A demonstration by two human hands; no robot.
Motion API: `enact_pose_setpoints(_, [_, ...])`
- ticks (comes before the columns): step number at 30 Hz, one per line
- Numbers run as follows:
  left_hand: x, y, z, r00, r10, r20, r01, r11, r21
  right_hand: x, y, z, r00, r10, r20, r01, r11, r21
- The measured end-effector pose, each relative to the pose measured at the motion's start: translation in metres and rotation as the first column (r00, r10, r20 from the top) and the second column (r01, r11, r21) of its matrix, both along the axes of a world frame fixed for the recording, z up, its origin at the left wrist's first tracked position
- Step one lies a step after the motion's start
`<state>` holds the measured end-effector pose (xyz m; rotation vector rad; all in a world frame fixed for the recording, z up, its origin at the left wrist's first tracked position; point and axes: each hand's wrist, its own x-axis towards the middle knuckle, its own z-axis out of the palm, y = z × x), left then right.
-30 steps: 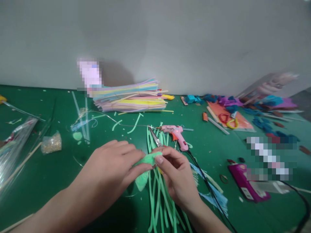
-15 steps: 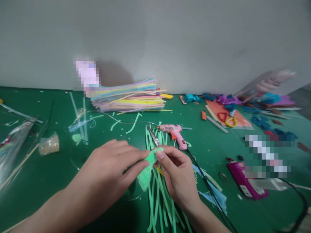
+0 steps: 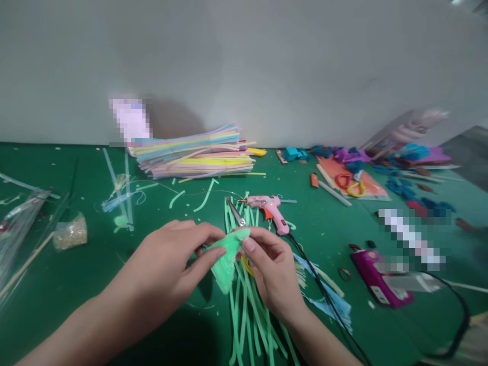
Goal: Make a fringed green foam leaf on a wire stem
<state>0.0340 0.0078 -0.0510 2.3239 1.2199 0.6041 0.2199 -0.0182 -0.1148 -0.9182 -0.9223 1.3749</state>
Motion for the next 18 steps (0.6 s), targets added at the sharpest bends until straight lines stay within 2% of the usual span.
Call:
enact_pose_setpoints(5, [0.0046,-0.0045,-0.0042,0.997,-0.005,-0.077,0.003,1.0,-0.02,-0.0033,-0.0012,0.0004,0.998,-0.029,-0.052,0.03,0.999,0.025])
enact_pose_setpoints(9, [0.0052,-0.0058,-0.006,0.996,0.01,-0.093,-0.013,0.999,-0.036,-0.0036,-0.002,0.0002,0.997,-0.075,-0.014,0.075,0.997,0.013])
enact_pose_setpoints(12, [0.0044,-0.0035,-0.0057,0.998,0.03,-0.057,-0.034,0.997,-0.074,-0.0033,-0.0024,0.0036,0.998,-0.066,0.013,0.066,0.998,0.009])
enact_pose_setpoints(18, [0.0007,0.0021,0.002,0.984,0.139,0.113,-0.118,0.977,-0.178,-0.0029,-0.0007,0.0075,0.993,0.047,0.107,-0.052,0.997,0.05])
